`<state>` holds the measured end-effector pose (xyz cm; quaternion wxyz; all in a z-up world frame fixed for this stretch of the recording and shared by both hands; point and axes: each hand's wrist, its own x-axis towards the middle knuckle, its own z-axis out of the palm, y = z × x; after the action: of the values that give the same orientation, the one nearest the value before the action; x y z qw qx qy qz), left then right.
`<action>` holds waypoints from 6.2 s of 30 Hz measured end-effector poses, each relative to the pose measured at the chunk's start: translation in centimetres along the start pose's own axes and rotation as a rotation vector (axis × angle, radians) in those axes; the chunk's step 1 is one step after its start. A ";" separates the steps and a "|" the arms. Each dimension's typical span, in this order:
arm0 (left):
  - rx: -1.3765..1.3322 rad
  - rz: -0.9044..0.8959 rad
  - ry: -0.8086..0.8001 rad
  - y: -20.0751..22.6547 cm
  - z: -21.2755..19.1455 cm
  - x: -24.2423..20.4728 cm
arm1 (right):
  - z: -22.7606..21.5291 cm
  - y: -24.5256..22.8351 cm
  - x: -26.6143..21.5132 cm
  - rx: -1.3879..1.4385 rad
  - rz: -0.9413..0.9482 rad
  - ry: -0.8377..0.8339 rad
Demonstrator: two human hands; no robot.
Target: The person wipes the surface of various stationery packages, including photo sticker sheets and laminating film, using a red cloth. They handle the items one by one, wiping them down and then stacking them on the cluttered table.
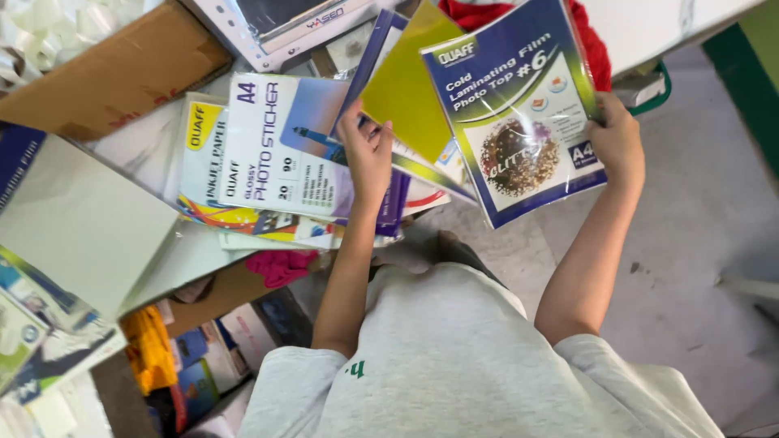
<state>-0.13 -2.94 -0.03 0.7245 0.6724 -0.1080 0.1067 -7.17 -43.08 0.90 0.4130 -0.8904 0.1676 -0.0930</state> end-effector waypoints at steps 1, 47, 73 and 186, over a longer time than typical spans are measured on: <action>0.103 -0.003 0.090 0.7 1.1 0.2 | -0.3 0.6 1.9 0.000 -0.072 0.005; -0.305 0.200 0.731 11.8 1.1 1.2 | 0.4 -10.1 8.3 0.754 -0.437 -1.124; -0.013 -0.175 -0.100 1.6 13.2 9.9 | -0.2 -7.7 16.7 1.105 -0.054 -0.351; 1.191 -0.109 0.114 3.9 1.5 5.8 | 3.0 3.9 14.5 0.841 -0.175 -0.184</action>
<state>4.24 -4.09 5.58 0.2324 0.9604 0.0442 0.1474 6.33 -48.74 -3.66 0.7434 -0.6601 0.0017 -0.1081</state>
